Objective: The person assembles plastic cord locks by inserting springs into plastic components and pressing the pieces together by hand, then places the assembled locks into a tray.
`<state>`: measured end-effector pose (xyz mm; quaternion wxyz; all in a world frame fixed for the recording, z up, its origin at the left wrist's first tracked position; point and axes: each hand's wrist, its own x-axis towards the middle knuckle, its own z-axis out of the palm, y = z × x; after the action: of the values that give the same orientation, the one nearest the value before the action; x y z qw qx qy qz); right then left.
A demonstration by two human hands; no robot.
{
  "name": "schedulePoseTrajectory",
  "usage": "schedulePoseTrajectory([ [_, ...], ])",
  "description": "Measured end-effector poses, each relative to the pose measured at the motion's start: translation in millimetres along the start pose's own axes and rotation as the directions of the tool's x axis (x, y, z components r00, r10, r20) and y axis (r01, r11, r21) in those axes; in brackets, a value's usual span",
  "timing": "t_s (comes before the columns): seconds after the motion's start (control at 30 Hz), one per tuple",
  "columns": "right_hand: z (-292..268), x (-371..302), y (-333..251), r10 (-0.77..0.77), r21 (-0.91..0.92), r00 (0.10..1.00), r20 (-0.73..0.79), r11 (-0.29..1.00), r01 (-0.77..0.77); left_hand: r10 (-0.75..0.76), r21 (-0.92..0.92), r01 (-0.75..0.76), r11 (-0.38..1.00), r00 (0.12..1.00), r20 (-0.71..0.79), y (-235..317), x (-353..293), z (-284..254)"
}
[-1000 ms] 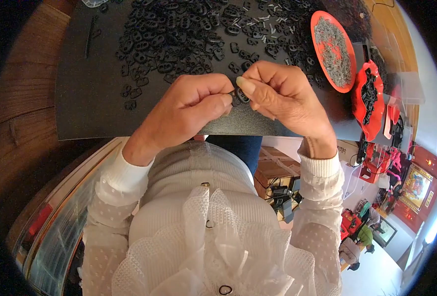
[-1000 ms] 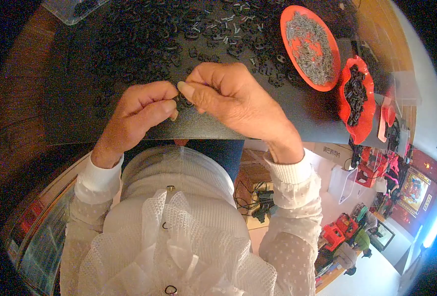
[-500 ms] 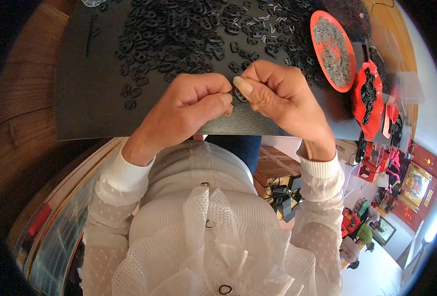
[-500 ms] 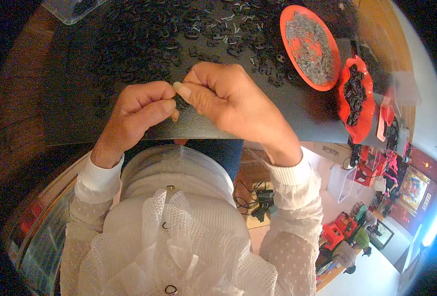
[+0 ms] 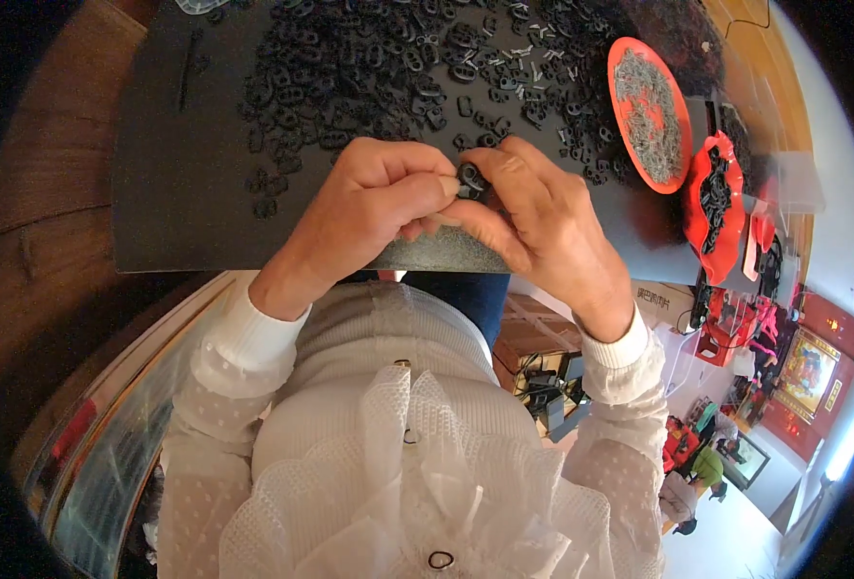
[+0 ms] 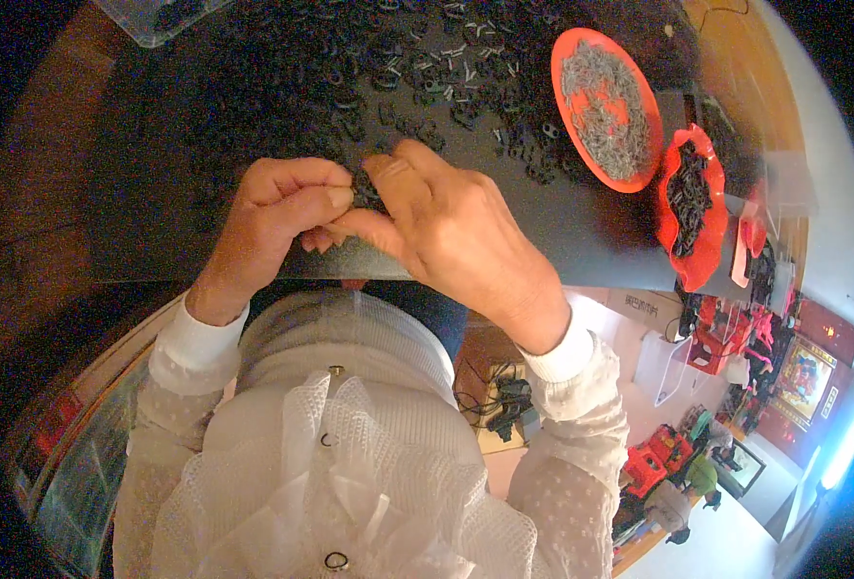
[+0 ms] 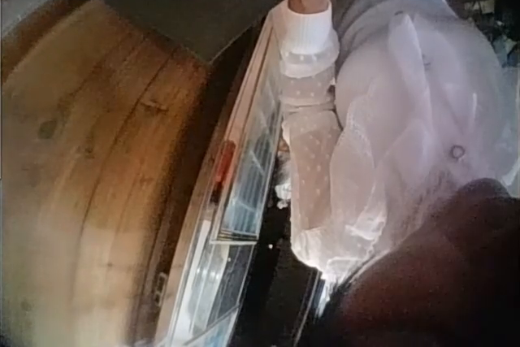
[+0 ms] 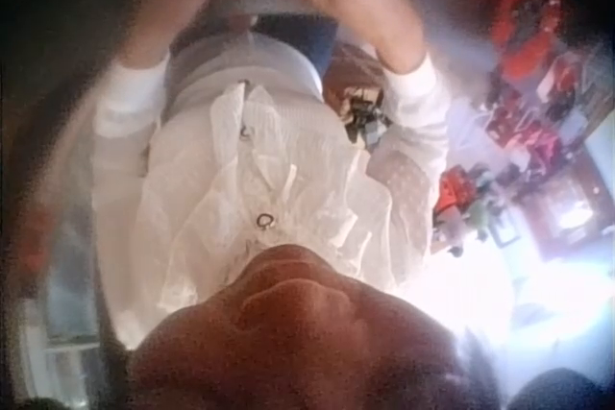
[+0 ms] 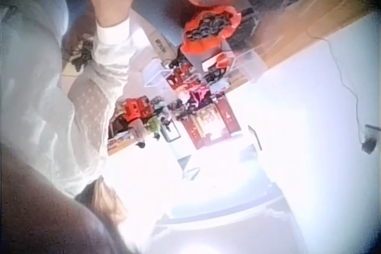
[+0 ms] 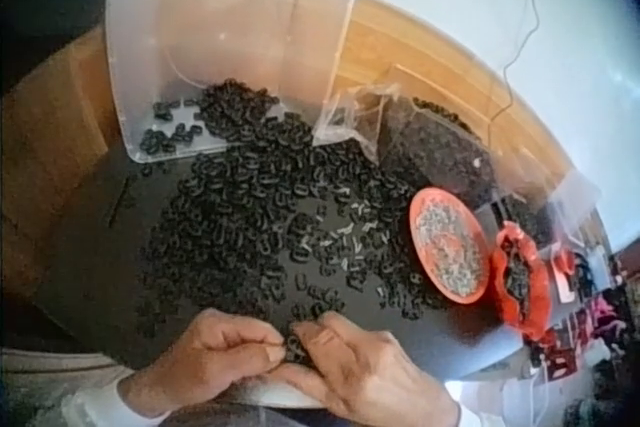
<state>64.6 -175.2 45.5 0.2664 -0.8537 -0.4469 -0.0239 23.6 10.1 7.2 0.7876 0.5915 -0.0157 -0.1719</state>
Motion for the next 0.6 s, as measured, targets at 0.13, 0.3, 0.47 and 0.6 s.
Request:
schedulePoseTrajectory([
  [0.13,0.2,-2.5,4.0,-0.049,-0.009,0.999,0.013,0.999,0.049,-0.03,-0.015,0.03,0.999,0.999,-0.012,0.7,-0.1,0.2],
  [0.3,-4.1,1.0,-1.1,-0.089,-0.046,0.995,0.044,0.995,0.091,-0.026,0.052,0.027,0.998,1.0,-0.015,4.1,2.2,1.9],
  [0.47,-3.7,0.0,-0.9,-0.085,-0.087,0.996,0.024,0.992,0.087,0.02,0.137,-0.022,0.99,1.0,0.015,-1.3,3.4,1.3],
  [0.6,1.8,-10.2,0.8,0.049,0.016,0.999,-0.008,0.999,-0.049,0.041,0.106,-0.04,0.994,0.999,-0.007,3.2,3.4,4.5],
])
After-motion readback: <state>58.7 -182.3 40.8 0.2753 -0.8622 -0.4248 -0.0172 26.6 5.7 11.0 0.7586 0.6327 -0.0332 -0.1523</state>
